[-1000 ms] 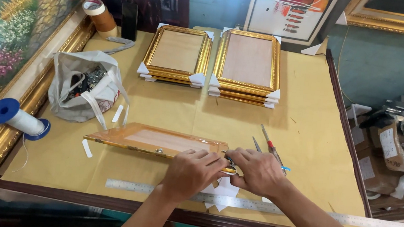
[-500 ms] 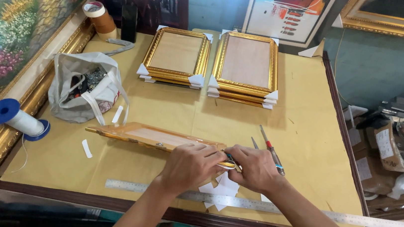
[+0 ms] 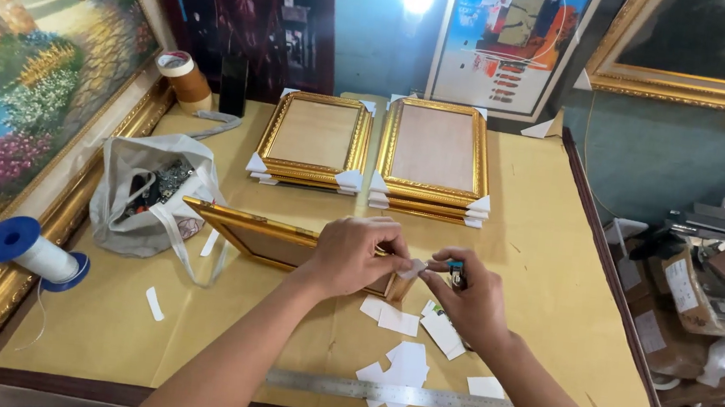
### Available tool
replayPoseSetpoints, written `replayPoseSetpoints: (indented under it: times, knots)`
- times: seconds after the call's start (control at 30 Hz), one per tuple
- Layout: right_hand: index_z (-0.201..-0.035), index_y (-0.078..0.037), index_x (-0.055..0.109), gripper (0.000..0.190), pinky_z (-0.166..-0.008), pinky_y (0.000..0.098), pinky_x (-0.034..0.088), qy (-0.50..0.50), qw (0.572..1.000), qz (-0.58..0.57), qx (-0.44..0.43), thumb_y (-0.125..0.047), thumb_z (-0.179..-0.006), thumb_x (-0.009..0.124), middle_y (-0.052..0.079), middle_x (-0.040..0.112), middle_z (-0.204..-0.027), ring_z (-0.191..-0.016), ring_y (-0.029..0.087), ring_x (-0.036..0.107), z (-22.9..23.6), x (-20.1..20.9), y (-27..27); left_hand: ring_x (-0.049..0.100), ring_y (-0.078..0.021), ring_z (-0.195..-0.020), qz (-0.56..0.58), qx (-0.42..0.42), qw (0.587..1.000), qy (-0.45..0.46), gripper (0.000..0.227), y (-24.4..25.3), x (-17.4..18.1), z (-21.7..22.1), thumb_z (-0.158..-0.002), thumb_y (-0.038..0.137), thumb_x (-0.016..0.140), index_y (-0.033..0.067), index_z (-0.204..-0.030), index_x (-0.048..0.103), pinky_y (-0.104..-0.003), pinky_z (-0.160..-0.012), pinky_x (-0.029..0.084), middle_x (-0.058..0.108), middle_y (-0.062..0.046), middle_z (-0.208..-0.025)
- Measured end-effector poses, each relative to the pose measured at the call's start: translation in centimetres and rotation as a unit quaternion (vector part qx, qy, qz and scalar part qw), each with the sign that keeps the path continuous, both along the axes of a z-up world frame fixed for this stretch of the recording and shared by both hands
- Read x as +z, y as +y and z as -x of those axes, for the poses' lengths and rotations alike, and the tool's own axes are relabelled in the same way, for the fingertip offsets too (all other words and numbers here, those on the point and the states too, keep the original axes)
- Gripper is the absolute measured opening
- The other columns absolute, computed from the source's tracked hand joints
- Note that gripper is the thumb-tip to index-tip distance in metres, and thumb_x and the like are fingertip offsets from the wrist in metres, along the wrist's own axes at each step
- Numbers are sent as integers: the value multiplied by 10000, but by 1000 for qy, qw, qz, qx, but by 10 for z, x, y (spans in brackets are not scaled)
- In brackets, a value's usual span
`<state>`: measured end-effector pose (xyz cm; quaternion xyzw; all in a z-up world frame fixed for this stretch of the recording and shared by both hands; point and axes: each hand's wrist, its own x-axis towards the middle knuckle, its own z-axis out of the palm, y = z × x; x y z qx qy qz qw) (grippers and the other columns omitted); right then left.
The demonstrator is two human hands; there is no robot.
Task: Applying protective paper corners and tape to gold picture frames on a workshop table.
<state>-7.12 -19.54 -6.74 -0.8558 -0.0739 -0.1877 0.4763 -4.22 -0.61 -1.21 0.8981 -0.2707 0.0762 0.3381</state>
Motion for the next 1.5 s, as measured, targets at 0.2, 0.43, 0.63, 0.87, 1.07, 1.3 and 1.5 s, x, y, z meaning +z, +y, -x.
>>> replayPoseSetpoints:
  times: [0.2,0.43,0.63,0.87,1.07,1.3,1.5]
  knots:
    - [-905,-212,587,263,-426,209,385,-140,988,72,-6,-172,-684,724,-81,691,-753,-429,114,532,-15,-9,-2,642,-228,-781,-27,0,994,104,119,-4,24,-11,-647,342,678,268,-735,646,-343,-710,484,657,65,-679]
    - [-908,-263,649,193,-474,228,465,-264,951,158,5,-196,-729,676,-112,669,-748,-552,129,615,-16,1,1,622,-113,-748,-36,-23,964,261,178,-10,17,-55,-552,377,725,281,-691,670,-260,-740,478,639,96,-661]
    - [-980,-331,634,230,-495,280,479,-217,948,228,-43,-266,-760,629,-109,637,-778,-564,177,612,-15,3,4,613,-165,-752,-5,-48,939,342,355,-10,15,-74,-480,375,793,176,-760,703,-282,-706,475,662,-12,-716]
    - [-936,-233,634,176,-555,350,486,-104,980,170,9,-291,-770,629,-28,598,-755,-659,243,609,-27,13,5,639,-204,-871,-25,-30,980,193,126,-5,31,-36,-694,341,684,235,-764,688,-362,-831,448,682,42,-828]
    - [-980,-106,607,303,-563,345,437,46,988,70,133,-202,-705,688,80,622,-760,-641,244,537,-31,43,-6,612,-127,-810,-40,44,971,-232,149,-10,-24,-10,-871,372,499,290,-902,619,-345,-829,376,642,85,-872]
    - [-595,-103,453,298,-313,200,237,178,954,-170,171,-242,-848,379,-9,289,-469,-359,104,298,-30,11,-8,554,-115,-746,-58,52,943,-324,135,-1,-43,25,-901,343,468,282,-989,550,-322,-707,397,536,62,-782]
    - [-757,-136,547,216,-426,270,369,32,962,40,269,-282,-711,394,10,402,-513,-449,159,411,-9,12,-2,512,-102,-653,-52,47,928,-367,103,3,-44,42,-891,350,480,262,-900,533,-276,-654,356,437,74,-714]
